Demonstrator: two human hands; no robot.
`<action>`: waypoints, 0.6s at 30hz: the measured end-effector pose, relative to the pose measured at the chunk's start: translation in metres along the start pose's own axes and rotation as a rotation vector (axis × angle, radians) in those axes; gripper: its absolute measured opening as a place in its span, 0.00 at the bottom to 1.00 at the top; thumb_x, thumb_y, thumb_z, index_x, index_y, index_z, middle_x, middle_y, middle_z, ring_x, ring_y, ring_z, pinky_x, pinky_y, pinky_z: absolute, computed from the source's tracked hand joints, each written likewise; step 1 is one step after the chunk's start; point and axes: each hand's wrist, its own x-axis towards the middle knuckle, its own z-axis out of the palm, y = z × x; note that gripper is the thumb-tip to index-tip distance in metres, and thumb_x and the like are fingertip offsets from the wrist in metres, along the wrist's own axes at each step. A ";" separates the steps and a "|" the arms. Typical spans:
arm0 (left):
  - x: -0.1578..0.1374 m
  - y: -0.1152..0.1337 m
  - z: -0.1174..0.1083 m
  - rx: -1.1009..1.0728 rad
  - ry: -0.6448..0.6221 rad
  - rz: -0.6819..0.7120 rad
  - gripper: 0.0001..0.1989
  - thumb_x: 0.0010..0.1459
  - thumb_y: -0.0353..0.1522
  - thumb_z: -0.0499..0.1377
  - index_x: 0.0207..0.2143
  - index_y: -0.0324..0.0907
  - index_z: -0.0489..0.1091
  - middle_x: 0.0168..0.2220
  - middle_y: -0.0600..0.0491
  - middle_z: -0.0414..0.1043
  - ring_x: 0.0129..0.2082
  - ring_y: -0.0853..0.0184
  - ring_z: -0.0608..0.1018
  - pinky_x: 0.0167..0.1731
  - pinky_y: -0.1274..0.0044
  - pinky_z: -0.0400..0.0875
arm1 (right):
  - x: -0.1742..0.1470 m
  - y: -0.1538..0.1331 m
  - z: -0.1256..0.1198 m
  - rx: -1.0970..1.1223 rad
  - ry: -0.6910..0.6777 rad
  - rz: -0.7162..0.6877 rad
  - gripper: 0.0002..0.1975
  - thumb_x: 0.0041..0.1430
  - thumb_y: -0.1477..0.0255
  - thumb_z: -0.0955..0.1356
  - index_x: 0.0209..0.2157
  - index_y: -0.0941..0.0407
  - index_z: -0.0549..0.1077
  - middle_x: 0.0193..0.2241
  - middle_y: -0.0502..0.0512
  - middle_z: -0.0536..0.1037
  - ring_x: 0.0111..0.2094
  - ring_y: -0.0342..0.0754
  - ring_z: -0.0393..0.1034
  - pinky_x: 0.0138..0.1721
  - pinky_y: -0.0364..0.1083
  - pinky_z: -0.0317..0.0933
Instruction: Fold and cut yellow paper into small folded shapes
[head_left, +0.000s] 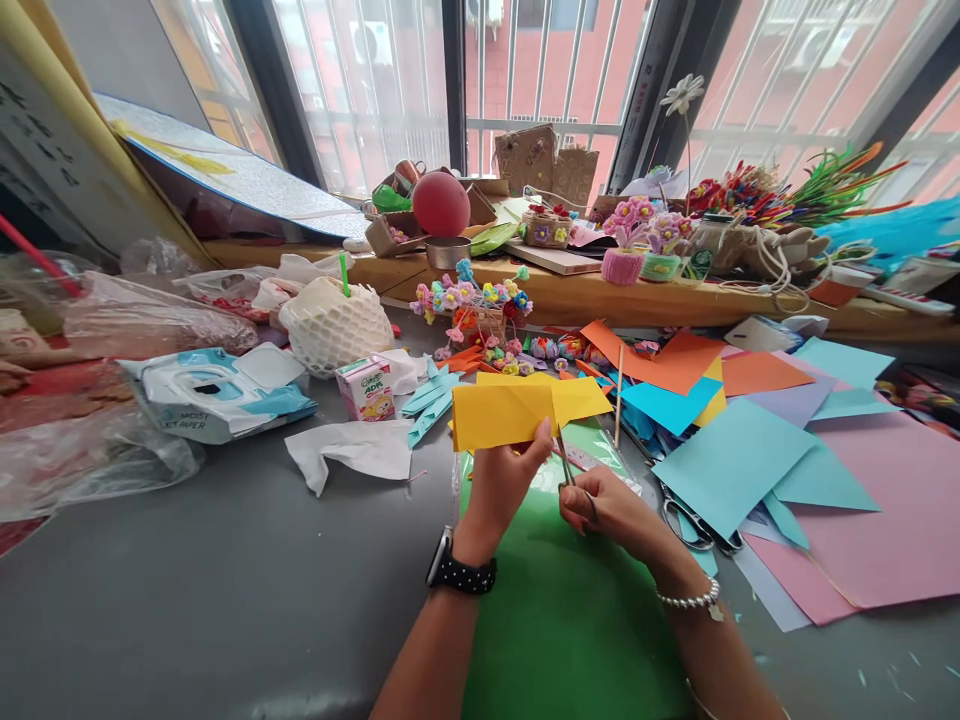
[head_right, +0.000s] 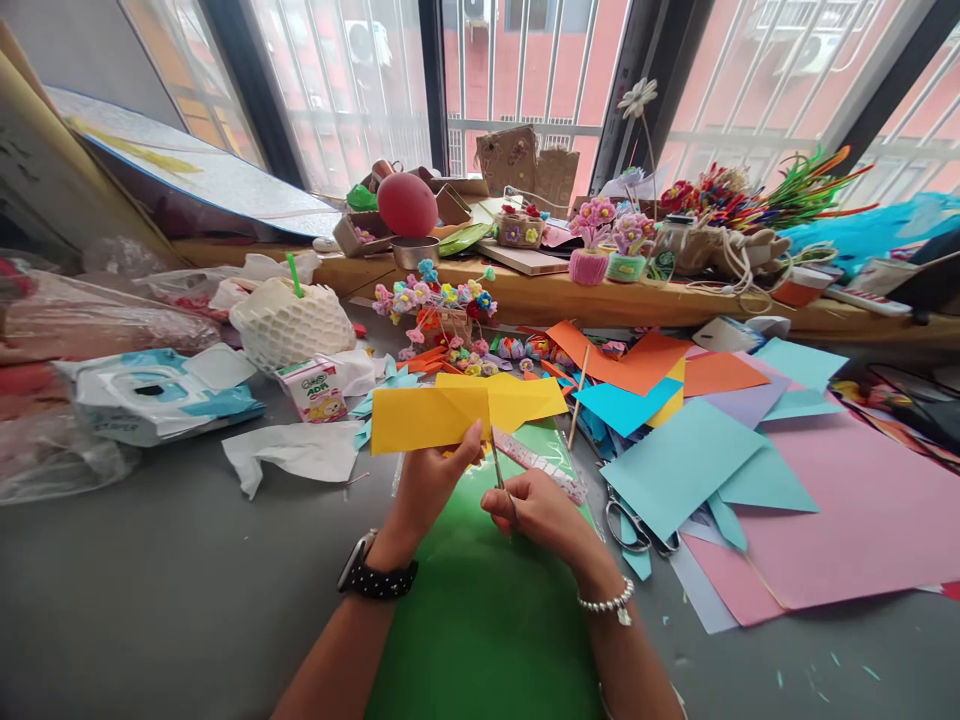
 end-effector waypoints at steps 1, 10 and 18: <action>0.000 0.000 0.000 0.001 -0.001 -0.002 0.10 0.49 0.36 0.53 0.23 0.38 0.65 0.19 0.54 0.69 0.21 0.71 0.73 0.21 0.81 0.67 | 0.000 0.000 0.000 -0.003 0.002 0.001 0.32 0.40 0.42 0.56 0.11 0.59 0.61 0.09 0.45 0.54 0.13 0.35 0.46 0.15 0.40 0.39; -0.001 0.002 -0.001 -0.033 -0.004 -0.014 0.10 0.49 0.36 0.54 0.21 0.39 0.65 0.18 0.55 0.69 0.21 0.70 0.73 0.22 0.81 0.67 | 0.001 0.001 0.002 0.072 0.029 0.022 0.31 0.38 0.43 0.59 0.09 0.59 0.60 0.08 0.45 0.55 0.12 0.34 0.44 0.15 0.40 0.37; 0.000 0.003 0.000 -0.095 -0.061 -0.077 0.11 0.49 0.36 0.53 0.19 0.39 0.63 0.17 0.56 0.67 0.18 0.73 0.71 0.22 0.81 0.67 | 0.002 0.002 0.002 0.069 0.003 -0.011 0.32 0.39 0.42 0.56 0.11 0.59 0.60 0.09 0.45 0.54 0.13 0.35 0.45 0.15 0.40 0.38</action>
